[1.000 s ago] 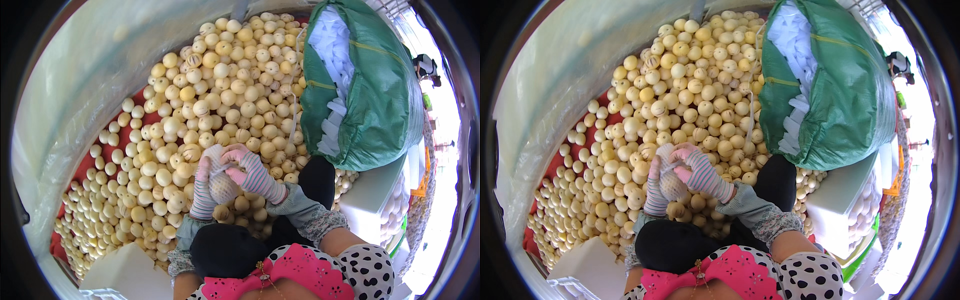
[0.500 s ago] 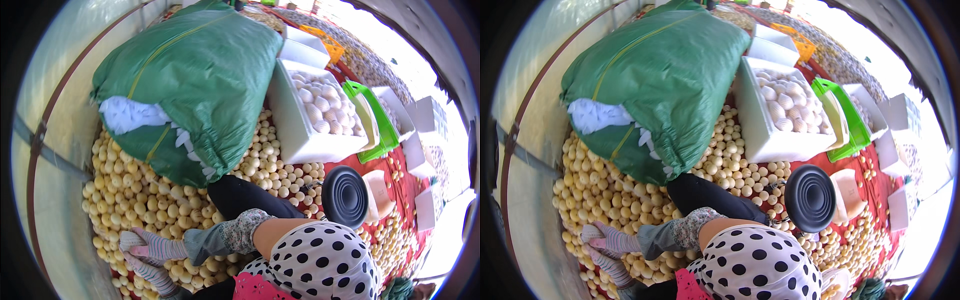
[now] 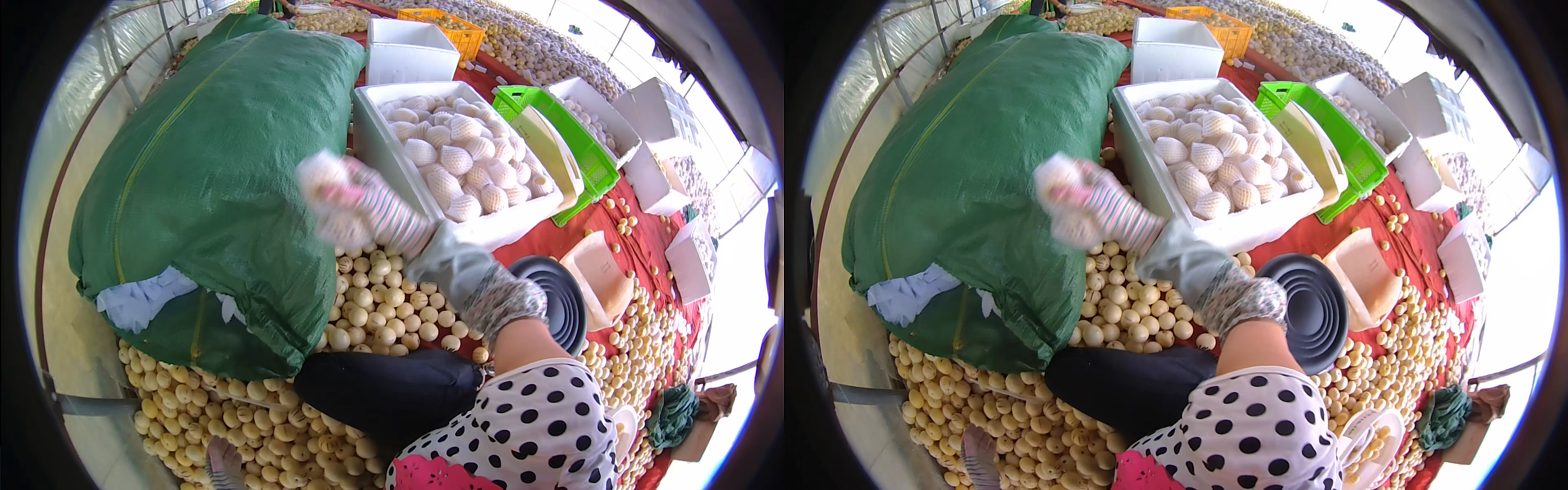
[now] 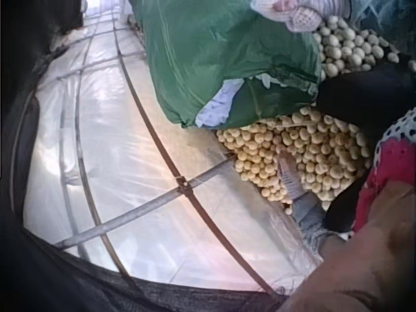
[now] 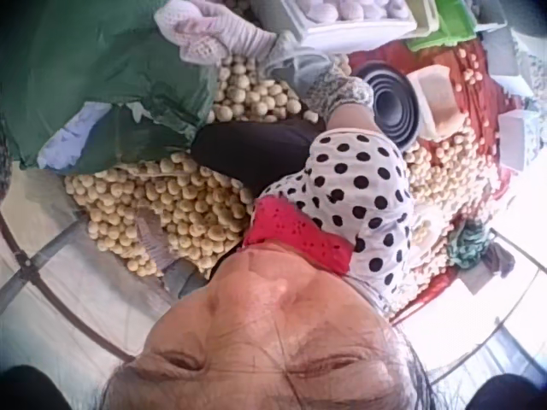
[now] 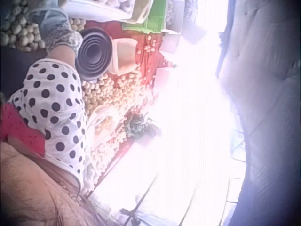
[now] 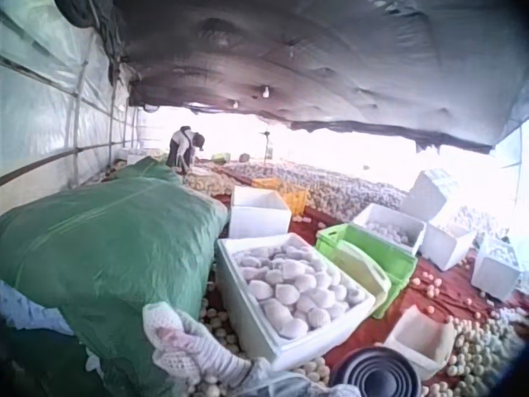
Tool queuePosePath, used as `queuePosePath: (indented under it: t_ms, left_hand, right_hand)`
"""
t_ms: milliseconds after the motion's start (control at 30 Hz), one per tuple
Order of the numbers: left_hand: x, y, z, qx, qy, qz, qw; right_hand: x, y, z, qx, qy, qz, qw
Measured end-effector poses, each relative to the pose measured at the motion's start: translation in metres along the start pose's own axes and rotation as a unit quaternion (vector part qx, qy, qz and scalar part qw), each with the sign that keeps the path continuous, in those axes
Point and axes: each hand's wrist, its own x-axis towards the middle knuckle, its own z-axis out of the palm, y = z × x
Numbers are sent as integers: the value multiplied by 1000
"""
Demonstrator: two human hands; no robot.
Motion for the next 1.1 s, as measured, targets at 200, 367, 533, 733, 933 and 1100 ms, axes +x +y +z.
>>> queuePosePath:
  t_ms: [200,367,533,733,933,1100]
  left_hand:
    - [15,-7,-14,71,98,-50,991]
    - [10,-10,-12,105,142,-95,980]
    - [4,-15,0,126,153,-126,972]
    - [-32,-36,-49,119,159,-140,970]
    - [-55,-56,-85,79,92,-131,984]
    - [-73,-72,-53,-40,109,-114,987]
  right_hand:
    - [113,-121,-178,-315,307,-105,892]
    - [169,-146,-273,-556,445,-5,702]
    - [190,-133,-323,-742,412,113,517]
    - [218,-63,-333,-836,237,229,439]
    - [172,-91,-216,-805,196,-180,531]
    - [73,26,32,-561,-163,-386,714]
